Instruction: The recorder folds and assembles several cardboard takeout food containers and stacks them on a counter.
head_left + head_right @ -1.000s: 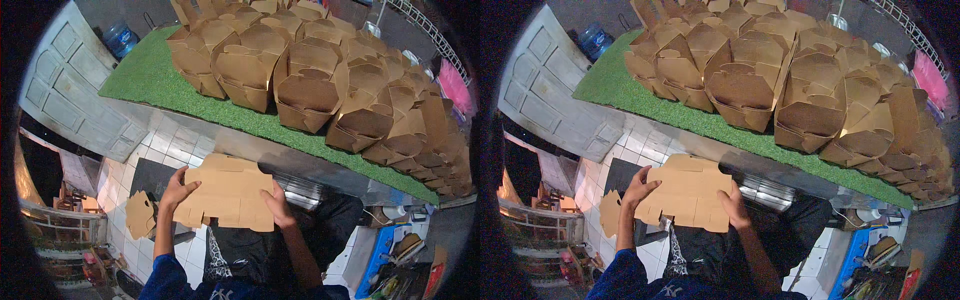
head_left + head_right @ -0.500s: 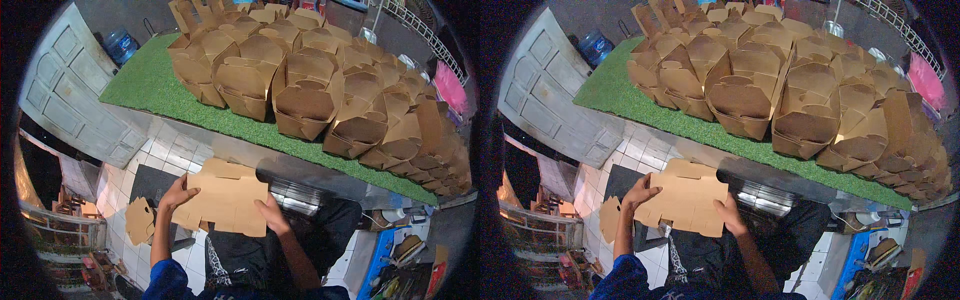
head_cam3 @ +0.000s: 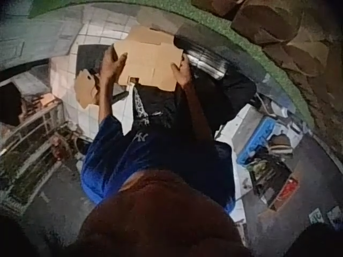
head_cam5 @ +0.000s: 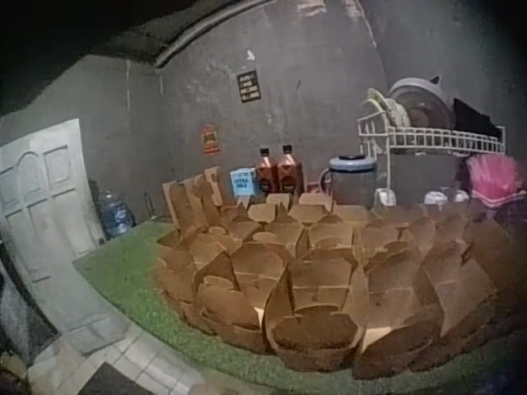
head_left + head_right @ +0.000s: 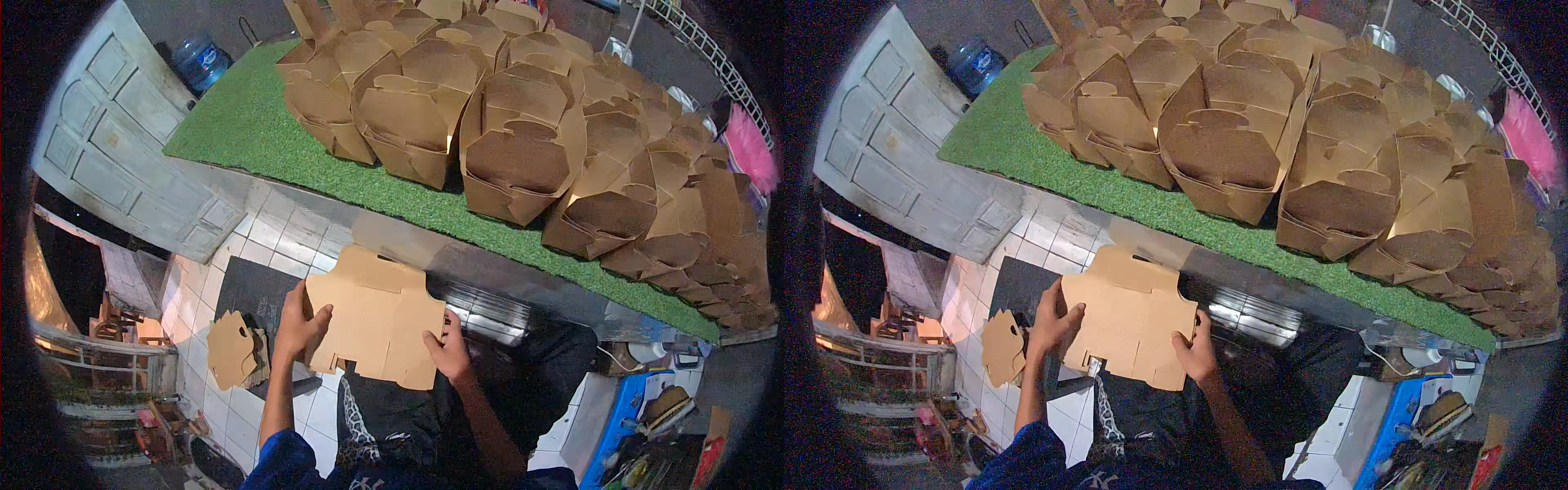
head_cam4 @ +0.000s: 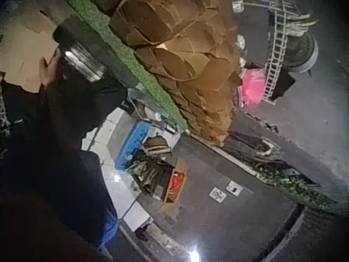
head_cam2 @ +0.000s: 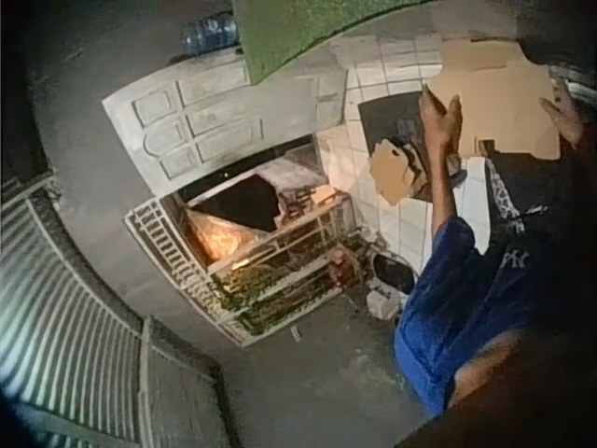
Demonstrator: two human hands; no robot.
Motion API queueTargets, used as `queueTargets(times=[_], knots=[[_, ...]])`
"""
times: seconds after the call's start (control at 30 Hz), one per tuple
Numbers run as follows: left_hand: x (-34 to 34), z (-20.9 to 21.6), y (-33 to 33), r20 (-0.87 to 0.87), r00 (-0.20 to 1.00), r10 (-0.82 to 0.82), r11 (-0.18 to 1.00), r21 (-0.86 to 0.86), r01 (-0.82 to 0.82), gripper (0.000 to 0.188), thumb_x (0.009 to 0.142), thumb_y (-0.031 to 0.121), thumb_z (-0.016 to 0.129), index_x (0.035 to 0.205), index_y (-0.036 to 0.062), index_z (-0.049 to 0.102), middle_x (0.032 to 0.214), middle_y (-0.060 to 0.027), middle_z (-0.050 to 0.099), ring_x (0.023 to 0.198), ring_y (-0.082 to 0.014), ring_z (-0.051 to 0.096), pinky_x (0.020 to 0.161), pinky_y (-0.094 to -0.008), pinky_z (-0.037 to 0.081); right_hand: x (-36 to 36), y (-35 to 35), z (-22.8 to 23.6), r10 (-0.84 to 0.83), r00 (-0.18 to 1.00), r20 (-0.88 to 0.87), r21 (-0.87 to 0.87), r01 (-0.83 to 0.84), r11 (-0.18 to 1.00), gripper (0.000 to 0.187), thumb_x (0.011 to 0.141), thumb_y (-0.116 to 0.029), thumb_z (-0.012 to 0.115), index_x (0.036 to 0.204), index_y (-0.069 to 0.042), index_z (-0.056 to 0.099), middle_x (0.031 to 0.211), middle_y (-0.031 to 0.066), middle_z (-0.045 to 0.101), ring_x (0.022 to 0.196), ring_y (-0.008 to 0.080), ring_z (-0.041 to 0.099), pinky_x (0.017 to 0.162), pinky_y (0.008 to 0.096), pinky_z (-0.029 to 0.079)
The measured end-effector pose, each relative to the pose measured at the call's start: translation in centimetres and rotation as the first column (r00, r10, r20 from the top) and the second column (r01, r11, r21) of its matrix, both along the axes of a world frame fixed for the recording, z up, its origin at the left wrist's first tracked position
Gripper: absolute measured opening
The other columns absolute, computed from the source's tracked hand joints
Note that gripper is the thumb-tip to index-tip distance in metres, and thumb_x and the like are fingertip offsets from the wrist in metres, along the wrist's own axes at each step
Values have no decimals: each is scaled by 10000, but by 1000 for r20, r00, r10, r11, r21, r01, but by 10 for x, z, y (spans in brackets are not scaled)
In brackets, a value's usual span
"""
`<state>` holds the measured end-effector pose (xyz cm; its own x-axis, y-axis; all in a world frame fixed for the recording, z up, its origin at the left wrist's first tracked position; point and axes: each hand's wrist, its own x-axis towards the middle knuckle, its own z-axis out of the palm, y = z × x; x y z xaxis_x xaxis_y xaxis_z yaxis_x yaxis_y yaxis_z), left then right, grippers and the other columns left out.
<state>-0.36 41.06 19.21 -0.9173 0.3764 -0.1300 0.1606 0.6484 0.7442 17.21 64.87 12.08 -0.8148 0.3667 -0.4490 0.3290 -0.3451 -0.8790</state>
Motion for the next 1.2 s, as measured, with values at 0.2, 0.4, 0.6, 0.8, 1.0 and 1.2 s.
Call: queueTargets(times=[0.2, 0.4, 0.6, 0.8, 1.0, 1.2], knots=[[26, 15, 6, -177, 984, 11, 986, -159, -40, 768, 779, 266, 727, 1374, -46, 355, 1324, -285, 422, 1244, -405, 424, 1023, -423, 368, 3, -3, 3, 45, 997, -66, 226, -29, 974, 667, 859, -39, 591, 1404, 44, 215, 1248, 162, 513, 1148, 212, 517, 967, 308, 411], [57, 27, 29, -282, 934, -220, 869, -492, 57, 866, 722, 386, 757, 1395, 9, 365, 1463, -296, 246, 1355, -464, 239, 1073, -557, 214, 4, -4, -12, -12, 994, -111, 91, 22, 996, 617, 849, -69, 617, 1368, 40, 302, 1223, 151, 542, 1089, 201, 563, 916, 319, 450], [85, 32, 59, 14, 724, -690, 615, -515, 597, 1105, 556, 575, 784, 1454, 143, 307, 1544, -191, 120, 1418, -438, 52, 1044, -705, 71, 3, 4, -3, -18, 998, -58, 177, 28, 984, 529, 833, -118, 639, 1299, 19, 429, 1180, 179, 552, 1033, 258, 589, 873, 342, 475], [86, 29, 71, 16, 682, -732, 576, -520, 631, 1097, 565, 575, 774, 1459, 153, 297, 1540, -179, 152, 1408, -453, 84, 1045, -695, 106, 5, 7, 16, -29, 996, -81, 523, 67, 850, 486, 809, -147, 657, 1237, 0, 482, 1146, 214, 530, 1035, 346, 556, 887, 408, 460], [80, 43, 66, -5, 650, -760, 581, -453, 676, 814, 669, 538, 730, 1343, 155, 481, 1480, -147, 317, 1378, -423, 225, 1039, -663, 207, 4, 15, 15, 22, 999, -40, 641, 9, 767, 423, 832, -181, 678, 1180, -9, 511, 1147, 167, 546, 988, 243, 563, 888, 361, 441], [83, 65, 74, -93, 723, -684, 724, -201, 660, 311, 893, 311, 592, 1078, 68, 652, 1113, -144, 637, 1107, -328, 559, 934, -473, 429, 4, 22, 11, -11, 986, -168, 164, 39, 986, 298, 948, -175, 533, 1199, -16, 504, 1017, 76, 608, 910, 156, 575, 810, 290, 458]])
